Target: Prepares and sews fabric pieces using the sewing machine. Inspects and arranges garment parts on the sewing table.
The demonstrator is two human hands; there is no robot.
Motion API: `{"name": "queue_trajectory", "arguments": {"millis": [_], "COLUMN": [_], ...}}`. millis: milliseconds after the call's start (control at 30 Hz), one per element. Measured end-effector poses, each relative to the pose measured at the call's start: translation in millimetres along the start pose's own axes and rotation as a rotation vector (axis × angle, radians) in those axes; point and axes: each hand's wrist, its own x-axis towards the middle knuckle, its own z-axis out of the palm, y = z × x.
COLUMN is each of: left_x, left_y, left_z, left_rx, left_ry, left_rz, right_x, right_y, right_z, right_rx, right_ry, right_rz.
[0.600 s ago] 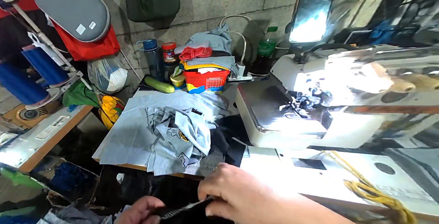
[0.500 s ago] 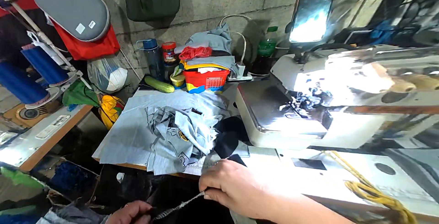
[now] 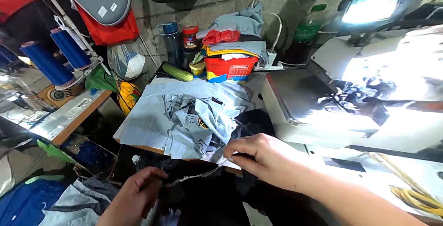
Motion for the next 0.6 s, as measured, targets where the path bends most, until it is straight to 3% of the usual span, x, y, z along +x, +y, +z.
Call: {"name": "queue_trajectory", "arguments": {"millis": [100, 167, 200, 267, 333, 400, 433, 500, 600], "left_x": [5, 6, 7, 15, 25, 26, 24, 14, 2], "left_y": [-6, 7, 12, 14, -3, -11, -15, -15, -8], "left_z": [8, 27, 39, 61, 71, 70, 66, 54, 36], "left_rx": [-0.628, -0.839, -0.778, -0.352, 0.117, 0.299, 0.316, 0.234, -0.101], "left_ry": [0.198, 0.289, 0.264, 0.123, -0.203, -0.537, -0.601, -0.539, -0.292], "left_rz": [0.004, 0.008, 0.050, 0.165, 0.292, 0.349, 0.378, 0.351, 0.133], "right_x": [1, 1, 0, -1, -4, -11, -17, -30, -38], "right_y": [-8, -18, -26, -44, -59, -58, -50, -29, -11], "right_z": [-13, -21, -22, -25, -33, -41, -41, -40, -34], "right_rx": [-0.036, -0.032, -0.023, 0.008, 0.055, 0.020, 0.004, 0.065, 0.167], "right_ry": [0.006, -0.027, -0.044, -0.110, -0.215, -0.252, -0.233, -0.204, -0.183], "right_rz": [-0.014, -0.068, -0.115, -0.202, -0.209, -0.170, -0.158, -0.150, -0.149]}}
